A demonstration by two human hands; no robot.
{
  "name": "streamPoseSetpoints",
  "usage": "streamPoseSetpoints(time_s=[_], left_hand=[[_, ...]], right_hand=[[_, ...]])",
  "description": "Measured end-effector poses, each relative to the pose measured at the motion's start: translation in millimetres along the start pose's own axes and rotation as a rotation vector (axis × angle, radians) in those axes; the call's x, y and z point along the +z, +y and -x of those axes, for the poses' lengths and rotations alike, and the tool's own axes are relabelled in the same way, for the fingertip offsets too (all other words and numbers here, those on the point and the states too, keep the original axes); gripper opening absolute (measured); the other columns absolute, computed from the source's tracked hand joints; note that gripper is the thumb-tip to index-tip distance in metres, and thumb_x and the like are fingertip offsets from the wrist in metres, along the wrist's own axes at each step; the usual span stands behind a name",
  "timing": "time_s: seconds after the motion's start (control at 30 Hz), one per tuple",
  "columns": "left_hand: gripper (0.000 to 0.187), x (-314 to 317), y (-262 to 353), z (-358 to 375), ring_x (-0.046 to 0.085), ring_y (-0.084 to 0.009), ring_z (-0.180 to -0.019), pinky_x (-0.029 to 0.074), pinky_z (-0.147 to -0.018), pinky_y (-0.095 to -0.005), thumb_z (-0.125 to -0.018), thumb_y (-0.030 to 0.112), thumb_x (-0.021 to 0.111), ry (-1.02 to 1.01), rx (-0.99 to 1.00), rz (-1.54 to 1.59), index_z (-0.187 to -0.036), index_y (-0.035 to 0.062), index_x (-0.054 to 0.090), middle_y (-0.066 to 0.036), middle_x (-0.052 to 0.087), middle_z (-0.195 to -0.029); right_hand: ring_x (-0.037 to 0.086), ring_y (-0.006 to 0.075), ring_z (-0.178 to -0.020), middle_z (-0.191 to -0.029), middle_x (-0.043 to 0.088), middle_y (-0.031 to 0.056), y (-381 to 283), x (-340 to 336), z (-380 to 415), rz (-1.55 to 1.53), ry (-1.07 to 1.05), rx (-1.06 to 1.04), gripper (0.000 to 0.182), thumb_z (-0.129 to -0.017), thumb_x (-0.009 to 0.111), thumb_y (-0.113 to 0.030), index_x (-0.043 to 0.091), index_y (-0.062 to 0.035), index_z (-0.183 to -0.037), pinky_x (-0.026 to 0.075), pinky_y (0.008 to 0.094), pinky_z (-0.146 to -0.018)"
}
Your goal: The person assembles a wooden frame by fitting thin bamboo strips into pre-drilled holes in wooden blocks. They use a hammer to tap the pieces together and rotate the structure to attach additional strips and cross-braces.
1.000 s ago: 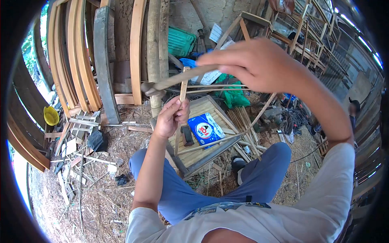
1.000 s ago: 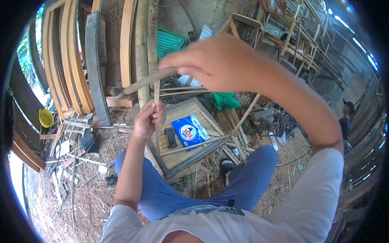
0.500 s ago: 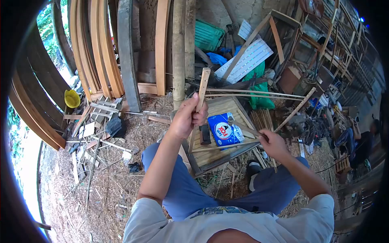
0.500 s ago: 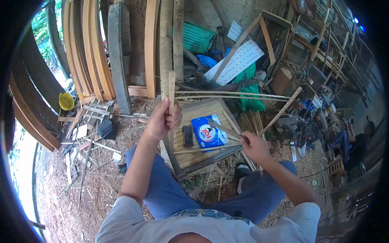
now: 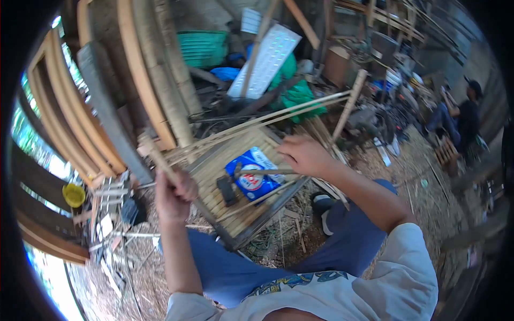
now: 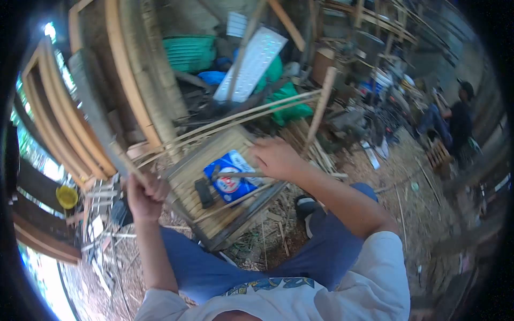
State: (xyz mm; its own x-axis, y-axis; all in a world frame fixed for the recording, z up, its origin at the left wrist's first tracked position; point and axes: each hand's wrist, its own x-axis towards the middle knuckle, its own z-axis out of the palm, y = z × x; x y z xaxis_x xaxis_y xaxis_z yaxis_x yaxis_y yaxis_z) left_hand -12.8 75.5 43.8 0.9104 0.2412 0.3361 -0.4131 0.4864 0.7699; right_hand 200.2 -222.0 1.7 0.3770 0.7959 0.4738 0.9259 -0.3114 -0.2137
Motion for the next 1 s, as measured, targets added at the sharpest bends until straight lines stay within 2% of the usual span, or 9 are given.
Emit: streamPoseSetpoints(time_s=[0.07,0.17,0.23,0.33,0.47,0.67,0.8,0.83,1.0], left_hand=[[0.053,4,0,0,0.025,-0.0096,-0.046,0.022,-0.045,-0.0285,-0.105,0.055,0.037,0.019,0.024,0.006,-0.077,0.0112,0.045,0.005,0.031,-0.056],[0.053,4,-1,-4,0.022,-0.0092,-0.044,0.019,-0.044,-0.0287,-0.107,0.052,0.035,-0.011,0.051,-0.004,-0.074,0.0118,0.044,0.005,0.030,-0.056],[0.052,2,-3,-7,0.020,-0.0086,-0.043,0.017,-0.042,-0.0288,-0.108,0.048,0.033,-0.016,0.079,0.010,-0.072,0.0120,0.043,0.005,0.029,-0.055],[0.052,1,-3,-8,0.020,-0.0089,-0.043,0.017,-0.043,-0.0288,-0.108,0.048,0.035,0.056,0.069,-0.008,-0.072,0.0110,0.041,0.005,0.029,-0.055],[0.051,-1,-2,-10,0.018,-0.0094,-0.044,0.016,-0.043,-0.0291,-0.108,0.047,0.036,0.017,0.062,0.012,-0.073,0.0099,0.042,0.004,0.026,-0.055],[0.047,2,0,-14,0.020,-0.0076,-0.046,0.018,-0.041,-0.0260,-0.107,0.046,0.039,-0.028,0.089,-0.006,-0.077,0.0102,0.043,0.004,0.026,-0.057],[0.042,-2,9,-10,0.023,-0.0078,-0.048,0.018,-0.042,-0.0245,-0.108,0.044,0.039,-0.015,0.202,-0.123,-0.085,0.0101,0.050,0.003,0.033,-0.063],[0.044,0,8,-5,0.026,-0.0065,-0.051,0.022,-0.044,-0.0242,-0.110,0.043,0.033,0.162,0.245,-0.141,-0.090,0.0080,0.052,0.002,0.038,-0.066],[0.039,-17,15,-3,0.028,-0.0079,-0.051,0.023,-0.046,-0.0228,-0.110,0.043,0.034,0.052,0.391,-0.176,-0.101,0.0081,0.049,0.002,0.034,-0.068]], right_hand=[[0.066,0.0312,-0.088,-0.106,0.069,0.0135,-26,-68,-12,-0.137,0.001,0.110,0.012,-0.092,0.064,-0.012,0.067,-0.0052,-0.101,0.053,0.0400,-0.076],[0.066,0.0193,-0.079,-0.095,0.070,0.0115,-26,-133,8,-0.256,0.248,-0.016,0.011,-0.096,0.062,-0.012,0.067,-0.0025,-0.095,0.050,0.0321,-0.068],[0.059,0.0091,-0.078,-0.083,0.065,0.0042,-7,-137,29,-0.464,0.676,0.052,0.013,-0.100,0.058,-0.012,0.065,-0.0019,-0.099,0.045,0.0266,-0.067],[0.056,0.0053,-0.083,-0.085,0.061,-0.0014,26,-140,32,-0.535,0.889,0.334,0.015,-0.103,0.054,-0.013,0.063,-0.0022,-0.106,0.044,0.0220,-0.070],[0.059,0.0112,-0.091,-0.101,0.063,0.0024,70,-104,30,-0.747,0.668,0.409,0.020,-0.106,0.050,-0.019,0.059,-0.0052,-0.118,0.046,0.0258,-0.083],[0.063,0.0167,-0.082,-0.094,0.064,0.0067,64,-102,20,-1.345,0.605,0.337,0.016,-0.106,0.050,-0.022,0.056,-0.0076,-0.112,0.051,0.0310,-0.074],[0.061,0.0151,-0.073,-0.087,0.063,0.0057,57,-113,19,-1.413,0.529,0.199,0.017,-0.106,0.050,-0.023,0.056,-0.0070,-0.109,0.050,0.0301,-0.067],[0.060,0.0148,-0.072,-0.087,0.063,0.0057,50,-117,18,-1.415,0.520,0.187,0.018,-0.106,0.050,-0.023,0.056,-0.0070,-0.109,0.049,0.0297,-0.066],[0.056,0.0149,-0.070,-0.087,0.059,0.0071,38,-121,21,-1.423,0.445,0.106,0.025,-0.107,0.047,-0.026,0.056,-0.0054,-0.117,0.046,0.0296,-0.064]])
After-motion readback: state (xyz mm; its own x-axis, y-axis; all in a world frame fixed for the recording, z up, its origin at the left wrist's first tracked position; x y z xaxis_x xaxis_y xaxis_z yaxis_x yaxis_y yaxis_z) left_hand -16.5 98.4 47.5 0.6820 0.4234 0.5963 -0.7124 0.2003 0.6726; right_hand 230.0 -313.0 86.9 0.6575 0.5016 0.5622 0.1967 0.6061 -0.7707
